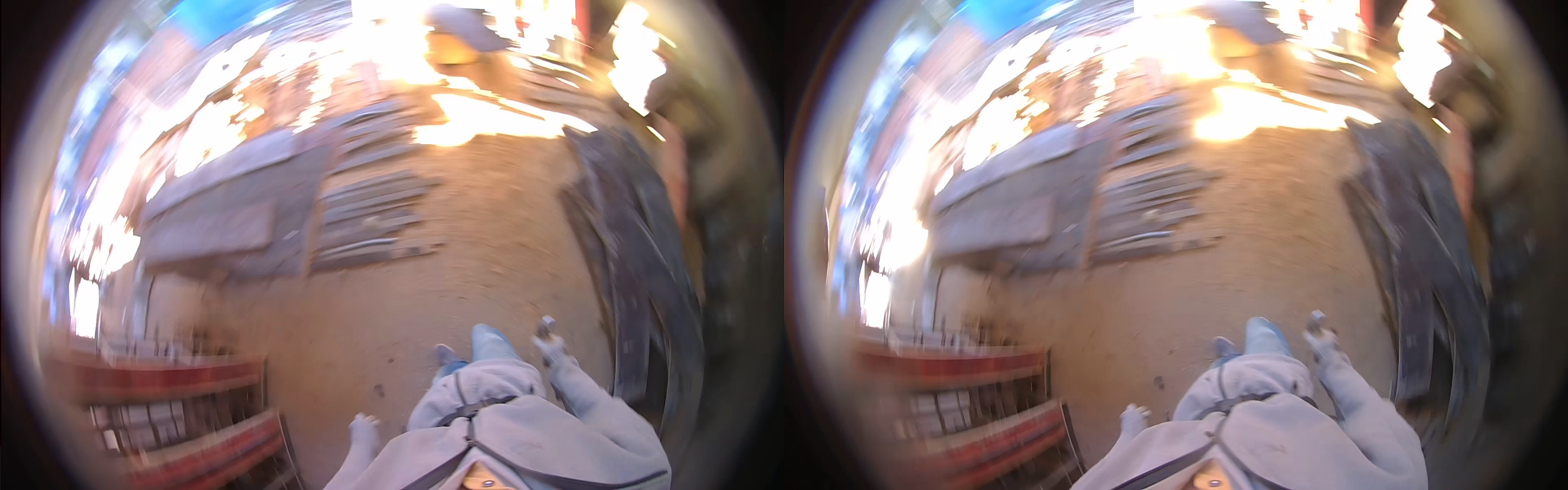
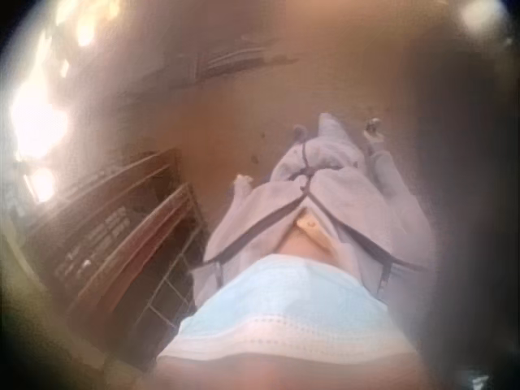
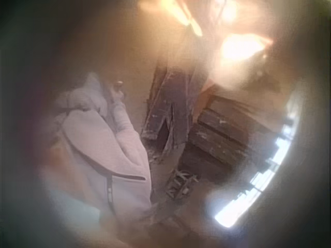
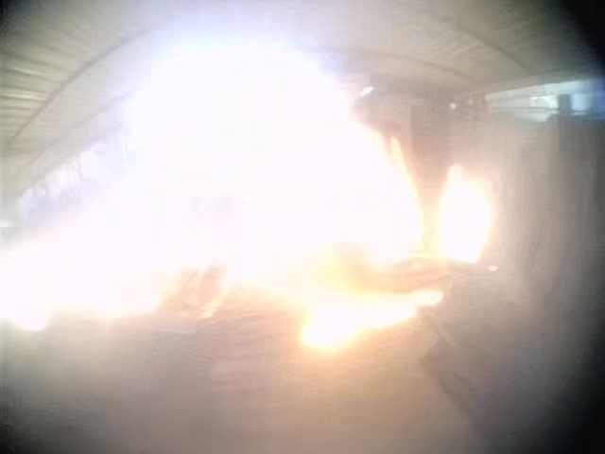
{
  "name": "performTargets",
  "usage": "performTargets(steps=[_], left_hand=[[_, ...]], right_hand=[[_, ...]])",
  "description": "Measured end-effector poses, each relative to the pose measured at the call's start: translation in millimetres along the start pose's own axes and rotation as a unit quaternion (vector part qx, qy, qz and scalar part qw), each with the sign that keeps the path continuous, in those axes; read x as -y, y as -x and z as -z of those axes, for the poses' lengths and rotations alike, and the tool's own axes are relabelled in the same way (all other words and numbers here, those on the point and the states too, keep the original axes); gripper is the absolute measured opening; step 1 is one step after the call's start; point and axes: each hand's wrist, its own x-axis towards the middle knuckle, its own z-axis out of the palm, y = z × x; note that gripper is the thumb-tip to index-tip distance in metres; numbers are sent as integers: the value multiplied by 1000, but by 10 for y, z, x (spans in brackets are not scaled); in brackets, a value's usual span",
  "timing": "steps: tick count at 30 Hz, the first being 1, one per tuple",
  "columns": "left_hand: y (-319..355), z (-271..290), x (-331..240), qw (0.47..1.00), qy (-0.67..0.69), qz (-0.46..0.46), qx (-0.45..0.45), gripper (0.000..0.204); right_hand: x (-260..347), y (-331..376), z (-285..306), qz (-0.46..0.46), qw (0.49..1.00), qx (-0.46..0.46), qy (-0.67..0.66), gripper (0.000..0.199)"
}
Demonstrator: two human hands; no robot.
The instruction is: The person repeatedly strikes a large curved wooden plank with a hammer while holding it with the other hand. The person flips the plank and continues hammering along its surface, then places it back on a stack of similar planks.
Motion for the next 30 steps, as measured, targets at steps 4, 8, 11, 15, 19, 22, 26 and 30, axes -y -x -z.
performTargets(steps=[4, 8, 11, 15, 19, 22, 26, 30], left_hand=[[-284, -497, 333, 961, -153, -229, -24, 15], [-853, -741, -255, 982, 85, 96, -139, 25], [-1178, -471, -831, 923, 275, 202, -178, 32], [-1563, 96, -1399, 951, 237, 93, -173, 35], [-2147, 859, -2098, 938, 290, 147, -118, 12], [-2582, 1170, -2676, 948, 261, 178, -25, 9], [-3232, 1268, -3509, 984, -18, 111, -138, 12], [-3998, 1695, -4276, 965, 245, 58, -72, 12]], right_hand=[[-103, -368, -497, -25, 997, 65, 33, 23], [405, -710, -917, -36, 986, 114, 121, 17], [1189, -969, -1445, -70, 980, 142, 118, 17], [2476, -1297, -2458, -36, 971, 171, 166, 11], [3735, -1281, -3498, 100, 952, 224, 182, 13], [4583, -1103, -4328, 98, 946, 296, 89, 16], [5475, -857, -5476, 125, 926, 357, -3, 24], [6142, -614, -6734, 56, 928, 356, -90, 23]])
